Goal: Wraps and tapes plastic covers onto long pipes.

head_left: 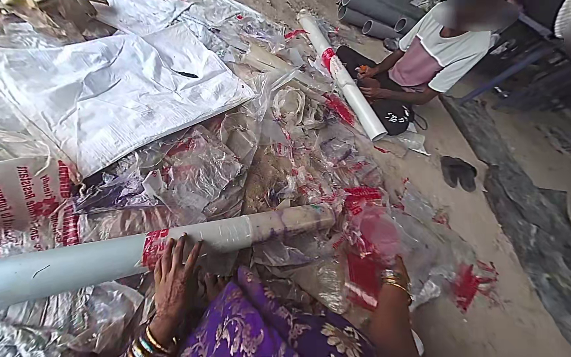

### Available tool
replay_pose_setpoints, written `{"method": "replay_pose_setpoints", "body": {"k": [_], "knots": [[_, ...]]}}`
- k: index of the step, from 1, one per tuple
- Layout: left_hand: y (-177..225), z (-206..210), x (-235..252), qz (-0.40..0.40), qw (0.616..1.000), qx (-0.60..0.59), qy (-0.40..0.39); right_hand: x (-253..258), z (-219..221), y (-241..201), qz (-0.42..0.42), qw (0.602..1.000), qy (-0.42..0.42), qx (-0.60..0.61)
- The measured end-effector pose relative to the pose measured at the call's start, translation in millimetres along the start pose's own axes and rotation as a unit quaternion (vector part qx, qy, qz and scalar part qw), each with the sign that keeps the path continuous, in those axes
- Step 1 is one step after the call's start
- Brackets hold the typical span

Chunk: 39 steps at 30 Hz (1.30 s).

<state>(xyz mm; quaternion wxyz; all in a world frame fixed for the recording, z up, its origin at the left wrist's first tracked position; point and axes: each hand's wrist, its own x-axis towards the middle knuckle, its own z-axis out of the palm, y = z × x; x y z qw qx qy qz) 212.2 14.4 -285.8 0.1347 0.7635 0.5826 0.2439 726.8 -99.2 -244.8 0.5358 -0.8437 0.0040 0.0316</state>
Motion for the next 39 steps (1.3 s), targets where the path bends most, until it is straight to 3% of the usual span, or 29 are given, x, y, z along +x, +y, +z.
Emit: {"method": "replay_pose_setpoints", "body": {"k": [1, 4, 6, 7, 9, 11, 14, 17, 20, 24, 29, 32, 39], "knots": [[-1.2, 2.7, -3.0, 0.015, 1.0, -0.002, 0.018, -7.1, -3.9, 11.4, -0.061, 0.995, 0.034, -0.073], [-2.4, 10.8, -13.8, 0.039, 0.997, 0.015, 0.072, -41.1, 1.5, -46.3, 0.092, 0.955, 0.018, -0.281], [-0.2, 11.3, -17.9, 0.029, 0.996, 0.029, 0.081, -43.1, 29.9, -57.6, 0.107, 0.975, 0.083, -0.177], [0.1, 11.0, -17.6, 0.025, 0.996, 0.037, 0.079, -54.6, 42.5, -67.4, 0.08, 0.987, 0.064, -0.124], [1.1, 7.0, -13.5, 0.022, 0.997, 0.04, 0.059, -79.9, 74.4, -75.3, -0.045, 0.993, -0.025, -0.106], [-2.5, 7.1, -8.2, 0.028, 0.997, 0.044, 0.058, -118.1, 104.5, -82.7, -0.216, 0.954, -0.146, -0.148], [-9.4, 9.0, 1.8, 0.043, 0.996, 0.047, 0.067, -185.5, 138.4, -73.8, -0.478, 0.819, -0.28, -0.148], [-7.1, 2.7, 14.3, 0.032, 0.997, 0.054, 0.044, -238.7, 163.1, -51.3, -0.588, 0.717, -0.348, -0.139], [0.4, -1.9, 27.5, 0.02, 0.998, 0.05, 0.037, -259.1, 183.1, -36.8, -0.575, 0.699, -0.38, -0.191], [17.5, 6.9, 41.7, 0.013, 0.999, 0.016, 0.044, -252.1, 204.9, -31.6, -0.603, 0.686, -0.348, -0.212], [26.3, 2.3, 70.5, -0.058, 0.997, -0.017, -0.04, -252.9, 216.5, -51.3, -0.567, 0.685, -0.382, -0.252], [26.6, -13.5, 93.1, -0.108, 0.983, -0.053, -0.139, -252.2, 223.5, -55.1, -0.554, 0.688, -0.387, -0.265], [34.8, -28.8, 70.4, -0.056, 0.975, -0.089, -0.194, -252.9, 235.1, -76.0, -0.479, 0.687, -0.425, -0.342]]}}
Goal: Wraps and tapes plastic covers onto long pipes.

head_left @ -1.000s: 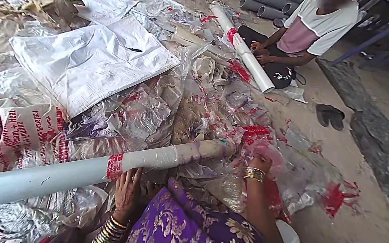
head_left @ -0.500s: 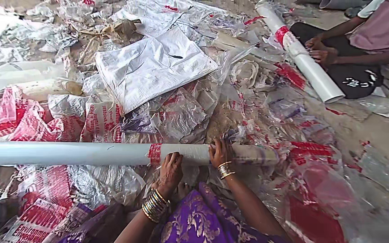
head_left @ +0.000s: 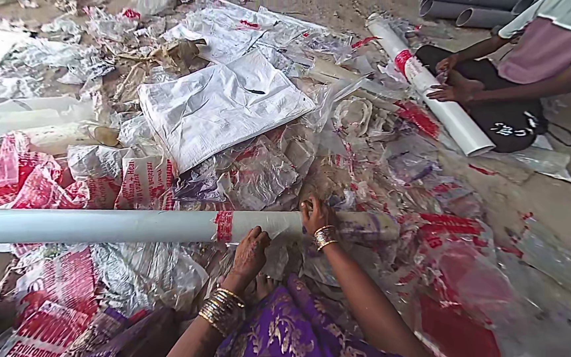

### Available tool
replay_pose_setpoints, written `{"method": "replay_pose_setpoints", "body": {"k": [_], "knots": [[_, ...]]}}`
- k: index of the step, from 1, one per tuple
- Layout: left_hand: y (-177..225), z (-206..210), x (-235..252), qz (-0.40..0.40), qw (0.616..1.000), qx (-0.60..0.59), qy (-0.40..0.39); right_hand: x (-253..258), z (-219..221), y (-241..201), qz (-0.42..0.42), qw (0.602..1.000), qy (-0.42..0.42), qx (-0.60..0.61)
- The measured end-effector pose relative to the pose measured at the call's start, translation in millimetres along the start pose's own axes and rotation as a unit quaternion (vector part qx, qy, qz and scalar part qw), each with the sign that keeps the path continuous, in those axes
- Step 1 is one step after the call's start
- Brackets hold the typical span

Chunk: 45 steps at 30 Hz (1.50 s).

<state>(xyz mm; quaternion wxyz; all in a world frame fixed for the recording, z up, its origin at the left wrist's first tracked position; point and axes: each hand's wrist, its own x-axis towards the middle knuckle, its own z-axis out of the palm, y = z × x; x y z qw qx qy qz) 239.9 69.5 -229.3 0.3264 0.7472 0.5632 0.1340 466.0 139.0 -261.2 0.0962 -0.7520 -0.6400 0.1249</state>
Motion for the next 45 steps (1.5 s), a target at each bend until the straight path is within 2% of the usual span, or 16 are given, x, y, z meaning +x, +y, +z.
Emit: {"method": "replay_pose_setpoints", "body": {"k": [3, 7, 12, 14, 16, 17, 19, 22, 25, 27, 30, 32, 35, 38, 43, 45], "knots": [[6.0, -5.0, 4.7, 0.006, 0.999, 0.047, 0.017, -0.4, 2.2, 4.0, -0.015, 1.0, 0.019, -0.004], [-6.9, 9.1, 13.5, 0.09, 0.967, 0.105, 0.215, -1.7, 7.6, 3.1, -0.043, 0.997, 0.057, 0.005], [2.5, 27.4, 25.8, 0.151, 0.933, 0.079, 0.316, -3.2, 10.4, 6.6, -0.063, 0.994, 0.083, 0.008], [20.0, 23.0, 33.7, 0.115, 0.957, 0.062, 0.259, -3.5, 10.1, 6.2, -0.061, 0.995, 0.081, 0.001], [41.1, 8.8, 43.4, -0.006, 0.996, 0.061, 0.066, -4.0, 9.2, 5.1, -0.058, 0.996, 0.072, -0.005], [49.5, 3.4, 51.7, -0.061, 0.995, 0.075, -0.023, -3.3, 10.5, 5.2, -0.061, 0.995, 0.08, -0.007], [60.6, 3.4, 63.6, -0.124, 0.982, 0.098, -0.105, -2.7, 11.2, 5.1, -0.06, 0.995, 0.082, -0.011], [69.1, 5.8, 67.9, -0.152, 0.976, 0.088, -0.13, -3.5, 10.5, 5.7, -0.058, 0.995, 0.081, -0.013], [62.2, 3.8, 67.5, -0.133, 0.982, 0.033, -0.129, -4.4, 6.9, 2.6, -0.051, 0.996, 0.066, -0.014], [51.8, 6.6, 58.7, -0.067, 0.99, 0.01, -0.12, -3.1, 4.9, 1.8, -0.045, 0.997, 0.055, -0.014], [27.0, 26.2, 36.0, 0.102, 0.994, -0.004, -0.027, -4.9, 5.0, 3.3, -0.051, 0.997, 0.057, -0.012], [18.6, 29.9, 33.2, 0.156, 0.988, 0.007, 0.004, -6.6, 8.2, 5.3, -0.06, 0.995, 0.078, -0.004], [18.2, 19.7, 43.2, 0.138, 0.99, -0.002, -0.035, -3.2, 9.8, 7.4, -0.062, 0.994, 0.085, 0.009], [15.1, 12.1, 59.4, 0.059, 0.991, -0.04, -0.113, -2.0, 5.6, 4.5, -0.041, 0.999, 0.034, -0.001], [16.2, 19.1, 66.9, 0.01, 0.993, -0.078, -0.087, -4.3, -10.9, -3.7, 0.038, 0.999, -0.008, 0.023], [16.4, 16.6, 67.0, -0.002, 0.992, -0.091, -0.092, -12.9, -14.6, -8.7, 0.054, 0.997, 0.004, 0.059]]}}
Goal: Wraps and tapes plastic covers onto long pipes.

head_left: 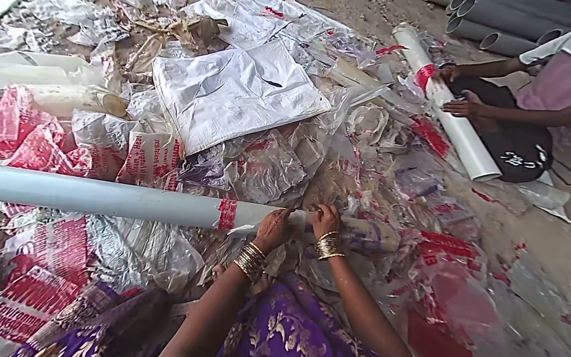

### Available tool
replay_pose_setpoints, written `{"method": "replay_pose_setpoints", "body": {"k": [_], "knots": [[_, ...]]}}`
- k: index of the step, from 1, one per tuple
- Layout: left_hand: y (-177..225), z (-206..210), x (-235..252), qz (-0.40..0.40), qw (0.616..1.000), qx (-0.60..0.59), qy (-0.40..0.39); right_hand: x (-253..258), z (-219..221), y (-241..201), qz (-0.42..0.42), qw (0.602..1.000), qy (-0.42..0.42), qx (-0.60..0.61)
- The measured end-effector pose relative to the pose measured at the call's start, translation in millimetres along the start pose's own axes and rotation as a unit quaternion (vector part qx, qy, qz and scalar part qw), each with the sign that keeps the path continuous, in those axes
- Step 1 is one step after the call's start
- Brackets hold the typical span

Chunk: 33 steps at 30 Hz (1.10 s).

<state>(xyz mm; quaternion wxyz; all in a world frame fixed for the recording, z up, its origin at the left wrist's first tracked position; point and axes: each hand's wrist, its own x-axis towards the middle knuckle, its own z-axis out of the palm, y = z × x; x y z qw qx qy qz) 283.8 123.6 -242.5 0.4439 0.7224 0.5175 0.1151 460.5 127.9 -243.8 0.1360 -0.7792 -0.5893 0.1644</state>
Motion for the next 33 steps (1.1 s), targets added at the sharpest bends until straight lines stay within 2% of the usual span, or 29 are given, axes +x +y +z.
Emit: {"method": "replay_pose_setpoints", "body": {"k": [2, 5, 9, 16, 19, 24, 28, 31, 33], "knots": [[-1.9, -0.8, 2.2, 0.023, 1.0, -0.001, 0.004, -12.5, -8.7, -7.9, 0.002, 1.0, 0.0, 0.024], [-5.9, -0.3, 5.3, 0.044, 0.999, -0.017, -0.003, -30.9, -27.3, -21.5, 0.027, 0.997, -0.058, 0.034], [-13.0, 5.7, 6.1, 0.093, 0.995, -0.023, 0.041, -37.3, -30.4, -33.2, 0.039, 0.992, -0.119, 0.001], [-18.5, 6.4, 10.2, 0.129, 0.989, -0.037, 0.061, -37.2, -23.0, -44.6, 0.046, 0.989, -0.131, -0.044], [-21.8, 6.0, 12.9, 0.154, 0.984, -0.047, 0.075, -55.4, -14.9, -41.6, 0.043, 0.994, -0.092, -0.03], [-25.7, 0.1, 15.7, 0.185, 0.977, -0.083, 0.059, -89.5, 13.0, -23.7, -0.016, 1.0, 0.02, 0.002], [-24.9, -7.3, 21.0, 0.185, 0.976, -0.098, 0.052, -109.6, 26.0, -1.4, -0.03, 0.998, 0.049, 0.033], [-26.1, -12.4, 27.5, 0.174, 0.979, -0.102, 0.038, -91.7, 16.4, 2.1, -0.049, 0.984, 0.166, 0.053], [-27.6, -10.5, 27.4, 0.178, 0.979, -0.095, 0.035, -61.9, 7.0, 2.0, -0.051, 0.982, 0.176, 0.037]]}}
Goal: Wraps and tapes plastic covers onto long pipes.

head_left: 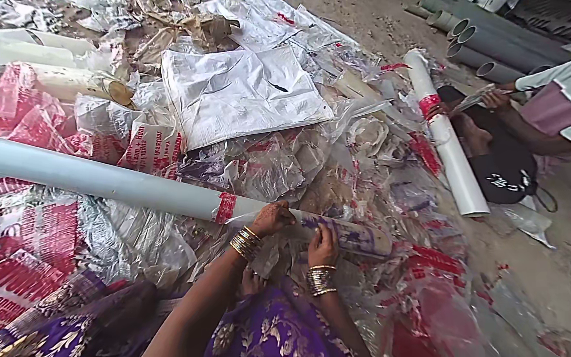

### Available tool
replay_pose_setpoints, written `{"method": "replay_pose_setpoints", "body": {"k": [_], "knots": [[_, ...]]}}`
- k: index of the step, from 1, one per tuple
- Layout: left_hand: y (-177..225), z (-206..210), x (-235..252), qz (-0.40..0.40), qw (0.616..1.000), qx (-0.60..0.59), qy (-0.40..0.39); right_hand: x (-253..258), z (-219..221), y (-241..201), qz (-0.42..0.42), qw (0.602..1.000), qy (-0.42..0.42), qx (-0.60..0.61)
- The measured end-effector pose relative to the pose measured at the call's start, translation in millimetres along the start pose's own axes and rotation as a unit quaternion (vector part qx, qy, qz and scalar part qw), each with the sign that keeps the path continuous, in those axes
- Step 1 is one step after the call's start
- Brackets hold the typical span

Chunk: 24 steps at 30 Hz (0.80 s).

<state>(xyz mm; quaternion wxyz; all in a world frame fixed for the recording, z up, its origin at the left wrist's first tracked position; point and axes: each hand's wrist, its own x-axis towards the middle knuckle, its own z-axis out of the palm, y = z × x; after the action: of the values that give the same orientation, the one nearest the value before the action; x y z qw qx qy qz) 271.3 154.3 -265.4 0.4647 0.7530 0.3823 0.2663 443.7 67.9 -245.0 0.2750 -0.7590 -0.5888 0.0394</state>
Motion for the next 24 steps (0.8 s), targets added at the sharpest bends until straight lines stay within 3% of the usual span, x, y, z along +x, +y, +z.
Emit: {"method": "replay_pose_setpoints", "body": {"k": [3, 6, 8, 12, 14, 16, 18, 21, 24], "knots": [[6.2, 2.5, -5.6, 0.013, 1.0, 0.018, -0.012, 37.4, 16.3, 3.3, -0.013, 0.996, -0.077, -0.051], [19.4, 8.1, -19.5, -0.017, 0.996, 0.059, -0.066, 41.2, 41.5, 16.3, -0.078, 0.991, -0.067, -0.084], [29.4, 16.1, -33.1, -0.041, 0.991, 0.081, -0.095, 42.1, 40.3, 16.7, -0.071, 0.988, -0.102, -0.09], [44.3, 26.0, -60.3, -0.026, 0.994, 0.081, -0.063, 78.6, 26.9, -3.1, 0.024, 0.961, -0.242, -0.131], [65.0, 22.0, -72.0, 0.082, 0.994, 0.046, 0.049, 105.3, 26.3, -12.7, 0.069, 0.949, -0.269, -0.147], [112.3, 2.2, -73.0, 0.216, 0.964, 0.0, 0.156, 125.3, 29.7, -18.1, 0.073, 0.948, -0.27, -0.155], [150.0, -32.1, -63.0, 0.256, 0.934, 0.038, 0.246, 122.3, 29.9, -22.1, 0.063, 0.956, -0.255, -0.133], [147.7, -90.3, -42.4, 0.167, 0.934, 0.04, 0.313, 100.3, 17.3, -24.8, 0.039, 0.992, -0.12, -0.019], [139.0, -102.3, -53.0, 0.082, 0.927, -0.153, 0.331, 65.7, 4.6, -12.4, 0.065, 0.979, -0.042, 0.187]]}}
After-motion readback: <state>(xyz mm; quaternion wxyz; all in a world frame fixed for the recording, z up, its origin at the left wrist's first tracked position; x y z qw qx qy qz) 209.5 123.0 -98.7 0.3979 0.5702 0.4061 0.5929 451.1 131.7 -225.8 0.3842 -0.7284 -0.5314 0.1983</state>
